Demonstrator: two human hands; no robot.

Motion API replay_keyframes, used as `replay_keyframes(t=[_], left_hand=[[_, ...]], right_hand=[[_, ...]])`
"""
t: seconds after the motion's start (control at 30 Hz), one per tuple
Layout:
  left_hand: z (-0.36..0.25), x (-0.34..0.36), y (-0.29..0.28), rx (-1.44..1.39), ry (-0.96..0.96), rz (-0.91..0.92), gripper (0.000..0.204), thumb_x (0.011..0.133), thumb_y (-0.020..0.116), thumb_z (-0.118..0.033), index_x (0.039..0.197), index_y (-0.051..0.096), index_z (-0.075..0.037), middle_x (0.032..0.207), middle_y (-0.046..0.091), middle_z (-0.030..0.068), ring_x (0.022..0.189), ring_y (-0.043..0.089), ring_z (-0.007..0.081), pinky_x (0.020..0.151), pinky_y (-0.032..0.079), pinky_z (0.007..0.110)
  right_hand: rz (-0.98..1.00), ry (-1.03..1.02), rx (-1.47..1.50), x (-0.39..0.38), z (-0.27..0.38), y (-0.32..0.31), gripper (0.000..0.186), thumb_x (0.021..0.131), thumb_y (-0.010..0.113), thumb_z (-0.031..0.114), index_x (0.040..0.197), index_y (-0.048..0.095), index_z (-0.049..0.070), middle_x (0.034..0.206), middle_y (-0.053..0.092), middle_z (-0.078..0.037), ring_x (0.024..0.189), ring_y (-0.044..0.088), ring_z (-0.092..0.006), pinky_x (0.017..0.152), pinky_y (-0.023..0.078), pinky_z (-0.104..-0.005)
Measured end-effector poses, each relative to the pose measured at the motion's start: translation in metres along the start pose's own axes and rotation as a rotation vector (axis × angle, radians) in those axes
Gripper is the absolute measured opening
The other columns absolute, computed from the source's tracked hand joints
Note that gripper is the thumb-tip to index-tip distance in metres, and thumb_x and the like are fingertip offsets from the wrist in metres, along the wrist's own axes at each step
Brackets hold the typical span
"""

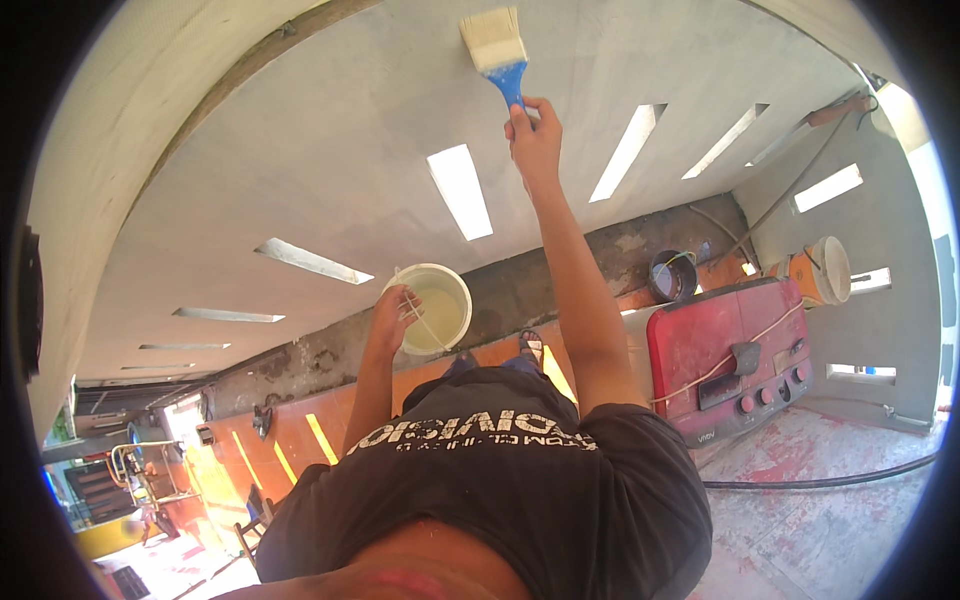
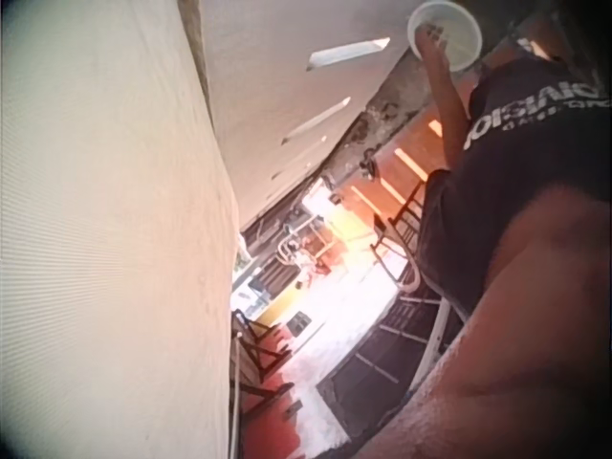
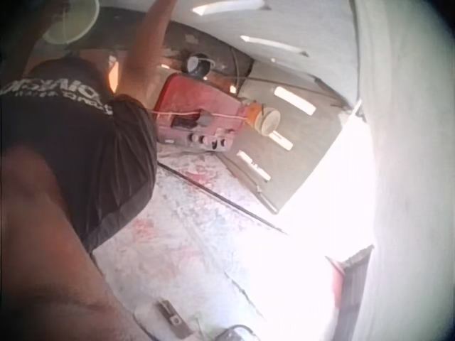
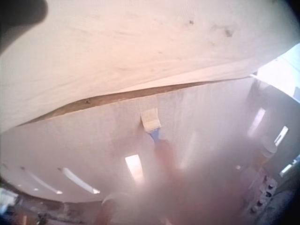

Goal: The person paints a ceiling using a paintbrush and a bucket of white paint. They repeatedly dip the brush into the bucket and apply paint to the ceiling surface in long strokes.

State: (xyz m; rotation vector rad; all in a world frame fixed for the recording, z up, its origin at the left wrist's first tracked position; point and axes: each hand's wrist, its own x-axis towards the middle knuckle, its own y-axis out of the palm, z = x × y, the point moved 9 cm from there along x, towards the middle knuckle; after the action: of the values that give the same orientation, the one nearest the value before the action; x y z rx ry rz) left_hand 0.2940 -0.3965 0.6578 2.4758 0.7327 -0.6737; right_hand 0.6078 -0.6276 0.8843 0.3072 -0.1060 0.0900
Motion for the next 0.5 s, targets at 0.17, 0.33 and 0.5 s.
replay_keyframes(t=[0.17,0.33,0.5], left_hand=[[-0.008,-0.003,-0.002,0.01,0.02,0.014,0.028,0.099,0.056,-0.032,0.113,0.06,-0.007,0.103,0.059,0.007,0.1,0.061,0.0228,0.087,0.051,0.041],[-0.009,-0.005,0.001,0.028,-0.001,-0.009,0.029,0.099,0.056,-0.03,0.114,0.056,-0.005,0.103,0.059,0.0093,0.102,0.06,0.0253,0.087,0.052,0.042],[-0.005,-0.004,0.014,0.012,0.032,0.017,0.029,0.099,0.056,-0.029,0.116,0.056,-0.005,0.103,0.059,0.0095,0.101,0.061,0.0256,0.087,0.053,0.042]], right_hand=[[-0.209,0.402,-0.247,-0.069,-0.183,-0.074,0.017,0.097,0.061,0.013,0.108,0.059,0.0,0.066,0.059,-0.004,0.05,0.049,-0.0089,0.043,0.035,-0.0271],[-0.147,0.562,-0.242,-0.069,-0.164,-0.071,0.019,0.099,0.059,0.014,0.109,0.058,-0.001,0.067,0.057,-0.004,0.043,0.04,-0.0066,0.037,0.027,-0.0255],[0.094,0.115,-0.132,-0.033,0.031,0.012,0.019,0.1,0.057,0.011,0.113,0.057,-0.004,0.067,0.057,-0.003,0.044,0.037,-0.0036,0.04,0.024,-0.0223]])
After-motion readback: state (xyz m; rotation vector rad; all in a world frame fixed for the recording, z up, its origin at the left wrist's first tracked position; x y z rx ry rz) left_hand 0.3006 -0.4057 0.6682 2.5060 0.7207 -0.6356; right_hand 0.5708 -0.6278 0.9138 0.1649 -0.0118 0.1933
